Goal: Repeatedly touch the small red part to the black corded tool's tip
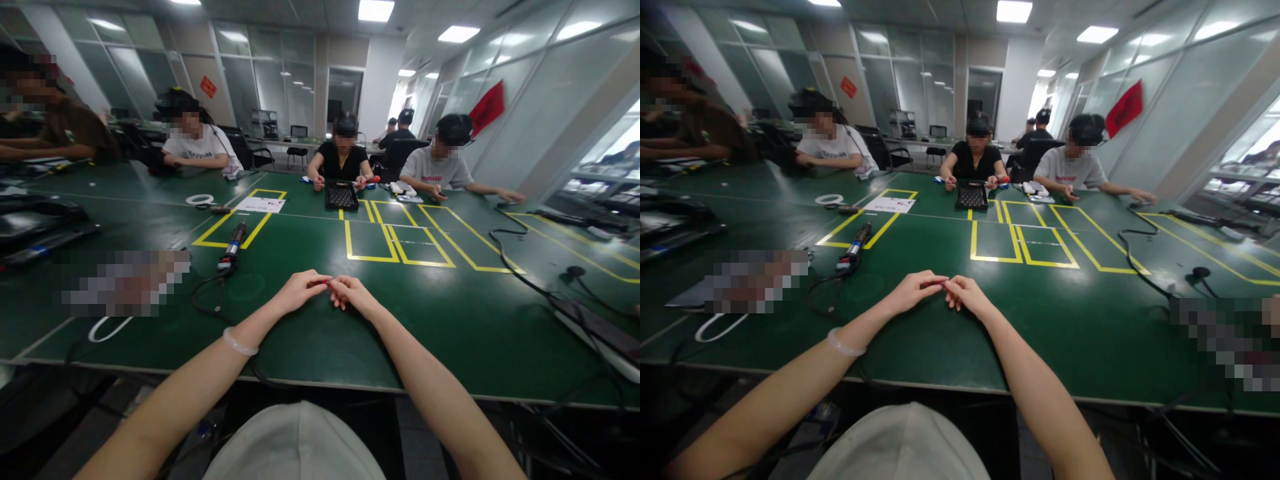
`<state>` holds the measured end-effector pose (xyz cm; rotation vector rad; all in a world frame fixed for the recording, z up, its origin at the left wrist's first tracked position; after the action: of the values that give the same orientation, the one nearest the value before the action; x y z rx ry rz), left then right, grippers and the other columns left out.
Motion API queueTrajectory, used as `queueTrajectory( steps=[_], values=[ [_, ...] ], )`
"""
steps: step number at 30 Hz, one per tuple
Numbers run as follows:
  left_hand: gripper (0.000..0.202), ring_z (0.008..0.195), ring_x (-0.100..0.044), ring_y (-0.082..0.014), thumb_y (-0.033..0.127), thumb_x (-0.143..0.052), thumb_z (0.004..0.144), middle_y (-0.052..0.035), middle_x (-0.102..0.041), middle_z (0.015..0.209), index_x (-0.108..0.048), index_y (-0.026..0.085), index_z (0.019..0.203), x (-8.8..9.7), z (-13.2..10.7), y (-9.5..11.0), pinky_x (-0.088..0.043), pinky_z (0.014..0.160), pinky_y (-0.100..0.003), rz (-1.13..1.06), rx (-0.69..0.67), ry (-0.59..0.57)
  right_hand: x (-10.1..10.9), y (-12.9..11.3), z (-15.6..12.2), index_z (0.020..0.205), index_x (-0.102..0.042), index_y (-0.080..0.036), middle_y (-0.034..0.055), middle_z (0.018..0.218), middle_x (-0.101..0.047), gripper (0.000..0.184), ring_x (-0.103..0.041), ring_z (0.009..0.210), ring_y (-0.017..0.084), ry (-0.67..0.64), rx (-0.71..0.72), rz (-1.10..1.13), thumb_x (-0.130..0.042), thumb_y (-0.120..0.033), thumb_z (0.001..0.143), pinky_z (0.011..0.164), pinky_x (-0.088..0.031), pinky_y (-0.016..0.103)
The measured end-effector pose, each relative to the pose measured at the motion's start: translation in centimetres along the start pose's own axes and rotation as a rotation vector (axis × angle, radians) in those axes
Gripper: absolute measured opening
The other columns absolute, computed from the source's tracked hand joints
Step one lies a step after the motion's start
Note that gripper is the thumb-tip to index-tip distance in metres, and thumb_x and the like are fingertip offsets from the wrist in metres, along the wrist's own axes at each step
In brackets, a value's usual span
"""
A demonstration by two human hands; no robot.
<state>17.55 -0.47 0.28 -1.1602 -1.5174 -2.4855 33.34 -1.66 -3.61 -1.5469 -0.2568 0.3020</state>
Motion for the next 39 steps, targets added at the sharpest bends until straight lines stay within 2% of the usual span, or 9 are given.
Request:
queueTrajectory(
  steps=[5, 12, 17, 20, 23, 27, 29, 33, 39],
  values=[
    [0.031, 0.084, -0.060, -0.0155, 0.037, -0.053, 0.089, -0.0052, -0.066, 0.094, -0.069, 0.021, 0.110, 0.3, -0.7, 0.8, -0.044, 0.079, -0.025, 0.257, -0.135, 0.012, -0.2, 0.3, 0.2, 0.086, -0.055, -0.015, -0.0005, 0.065, -0.061, 0.037, -0.055, 0.048, 0.009, 0.016, 0.000, -0.018, -0.069, -0.047, 0.074, 0.036, -0.039, 0.017],
    [0.023, 0.082, -0.063, -0.0140, 0.038, -0.054, 0.088, -0.0017, -0.068, 0.088, -0.066, 0.019, 0.094, 0.2, -1.3, 1.4, -0.045, 0.076, -0.023, 0.230, -0.135, -0.007, -0.1, 0.3, 0.0, 0.087, -0.059, -0.014, 0.0010, 0.070, -0.063, 0.035, -0.056, 0.052, 0.009, -0.033, -0.008, 0.018, -0.073, -0.042, 0.071, 0.041, -0.041, 0.018],
    [0.027, 0.081, -0.065, -0.0143, 0.042, -0.053, 0.088, -0.0001, -0.069, 0.088, -0.058, 0.021, 0.103, 1.0, -1.7, 1.5, -0.047, 0.076, -0.025, 0.278, -0.079, -0.005, 0.0, 0.2, 0.0, 0.089, -0.059, -0.015, 0.0013, 0.073, -0.064, 0.033, -0.057, 0.055, 0.009, -0.047, 0.001, 0.036, -0.073, -0.040, 0.071, 0.044, -0.043, 0.019],
    [0.034, 0.088, -0.064, -0.0157, 0.046, -0.048, 0.089, -0.0010, -0.068, 0.098, -0.055, 0.023, 0.112, 3.7, -2.3, 0.6, -0.047, 0.081, -0.027, 0.398, -0.025, 0.050, 0.3, 0.1, 0.0, 0.089, -0.059, -0.016, 0.0010, 0.073, -0.064, 0.033, -0.057, 0.054, 0.009, -0.010, 0.009, 0.030, -0.073, -0.039, 0.071, 0.045, -0.043, 0.019],
    [0.039, 0.103, -0.060, -0.0202, 0.048, -0.044, 0.089, -0.0056, -0.063, 0.114, -0.055, 0.021, 0.116, 8.7, -4.0, -1.7, -0.046, 0.088, -0.031, 0.619, 0.086, 0.172, 0.6, 0.0, -0.1, 0.089, -0.059, -0.016, 0.0009, 0.073, -0.063, 0.032, -0.056, 0.055, 0.009, 0.003, 0.013, 0.019, -0.073, -0.038, 0.070, 0.045, -0.042, 0.019],
    [0.051, 0.102, -0.059, -0.0294, 0.054, -0.038, 0.088, -0.0151, -0.064, 0.111, -0.058, 0.015, 0.113, 16.0, -7.7, -5.7, -0.046, 0.084, -0.040, 0.947, 0.510, 0.381, 0.5, -0.2, -0.3, 0.090, -0.058, -0.015, 0.0016, 0.075, -0.063, 0.030, -0.056, 0.057, 0.009, -0.019, 0.024, -0.013, -0.071, -0.036, 0.072, 0.045, -0.042, 0.019],
    [0.060, 0.094, -0.062, -0.0336, 0.063, -0.031, 0.086, -0.0176, -0.067, 0.101, -0.064, 0.015, 0.102, 17.7, -9.3, -7.5, -0.047, 0.078, -0.043, 0.987, 0.714, 0.309, 0.5, -0.2, -0.3, 0.090, -0.058, -0.015, 0.0014, 0.075, -0.063, 0.029, -0.056, 0.057, 0.009, -0.023, 0.030, -0.023, -0.071, -0.035, 0.073, 0.046, -0.043, 0.019],
    [0.066, 0.090, -0.065, -0.0351, 0.063, -0.020, 0.088, -0.0177, -0.070, 0.095, -0.069, 0.018, 0.096, 17.0, -9.5, -9.3, -0.047, 0.076, -0.044, 1.019, 0.790, 0.079, 0.3, -0.3, -0.2, 0.091, -0.058, -0.015, 0.0002, 0.071, -0.061, 0.031, -0.056, 0.057, 0.009, -0.019, 0.031, -0.025, -0.072, -0.034, 0.072, 0.046, -0.043, 0.019],
    [0.057, 0.085, -0.067, -0.0307, 0.052, -0.025, 0.092, -0.0173, -0.070, 0.092, -0.069, 0.016, 0.095, 12.9, -6.0, -7.4, -0.049, 0.074, -0.038, 1.106, 0.624, 0.048, -0.1, -0.4, -0.2, 0.090, -0.059, -0.015, 0.0011, 0.071, -0.062, 0.033, -0.057, 0.058, 0.010, 0.000, 0.023, -0.036, -0.072, -0.038, 0.071, 0.046, -0.043, 0.020]
  ],
)
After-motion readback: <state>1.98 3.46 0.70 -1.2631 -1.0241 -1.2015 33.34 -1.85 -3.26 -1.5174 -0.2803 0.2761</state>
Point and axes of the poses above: each hand's wrist, its own z-axis towards the middle knuckle, its own x-axis out of the back of the hand, y = z × x, the point moved 4 cm from there along z, towards the middle knuckle
